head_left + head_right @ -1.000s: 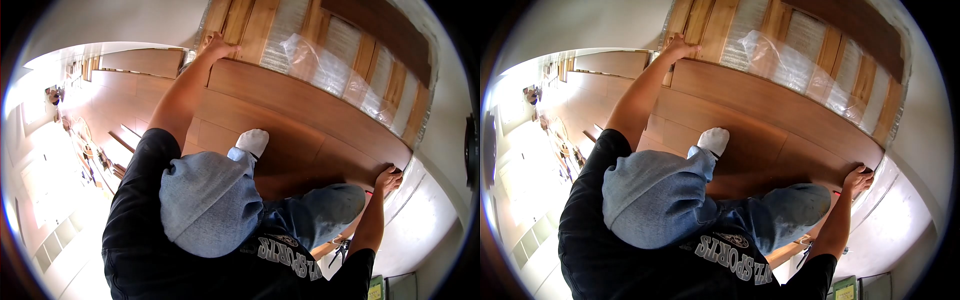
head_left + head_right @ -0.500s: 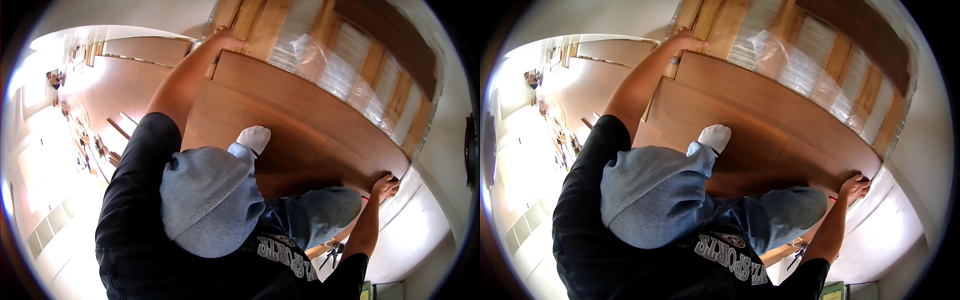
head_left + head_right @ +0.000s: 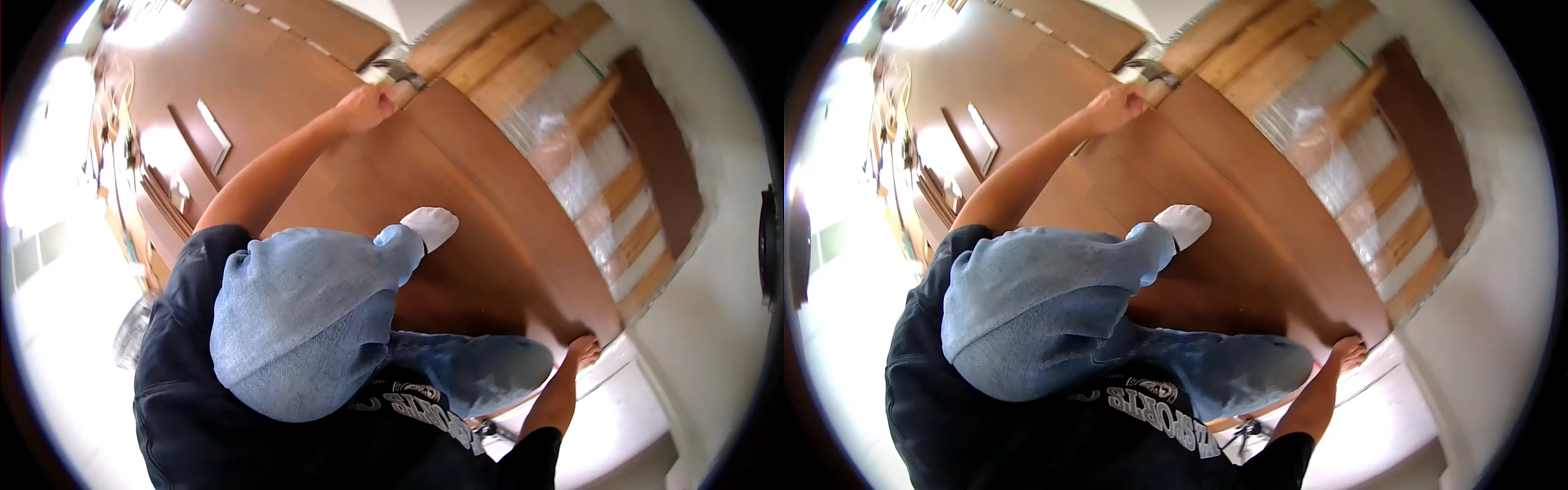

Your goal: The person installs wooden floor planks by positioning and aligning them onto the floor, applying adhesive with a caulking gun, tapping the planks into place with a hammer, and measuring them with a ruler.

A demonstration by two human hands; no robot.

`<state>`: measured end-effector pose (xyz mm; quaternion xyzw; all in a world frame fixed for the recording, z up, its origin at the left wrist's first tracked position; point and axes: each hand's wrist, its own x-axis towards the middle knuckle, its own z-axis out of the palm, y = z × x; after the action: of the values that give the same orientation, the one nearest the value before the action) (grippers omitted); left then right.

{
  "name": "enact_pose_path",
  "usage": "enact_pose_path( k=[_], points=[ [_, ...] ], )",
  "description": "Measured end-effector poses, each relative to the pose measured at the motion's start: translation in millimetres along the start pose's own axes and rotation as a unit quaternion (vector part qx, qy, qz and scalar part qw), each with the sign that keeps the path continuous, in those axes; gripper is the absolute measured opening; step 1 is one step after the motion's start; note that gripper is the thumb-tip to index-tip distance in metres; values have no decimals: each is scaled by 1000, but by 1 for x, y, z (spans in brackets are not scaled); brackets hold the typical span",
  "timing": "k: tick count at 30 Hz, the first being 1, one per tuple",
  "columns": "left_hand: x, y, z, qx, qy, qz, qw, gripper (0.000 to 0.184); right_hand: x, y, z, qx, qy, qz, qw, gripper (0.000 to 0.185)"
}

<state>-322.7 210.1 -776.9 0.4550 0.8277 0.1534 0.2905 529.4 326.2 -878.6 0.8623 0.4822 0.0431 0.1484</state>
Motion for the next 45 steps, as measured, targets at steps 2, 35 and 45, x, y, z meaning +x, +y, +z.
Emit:
enact_pose_path(
  k=[2, 35, 45],
  points=[
    [-49, -33, 6, -41, 27, -10, 999, 34, 11, 2, 10, -60, 20, -95, 993, 61],
    [107, 72, 61, 186, 44, 266, 945, 57, -233, -368, -164, 31, -92, -533, 840, 90],
    [124, 88, 99, 279, -6, 142, 950, 71, -231, -370, -167, 36, -100, -560, 821, 92]
  ],
)
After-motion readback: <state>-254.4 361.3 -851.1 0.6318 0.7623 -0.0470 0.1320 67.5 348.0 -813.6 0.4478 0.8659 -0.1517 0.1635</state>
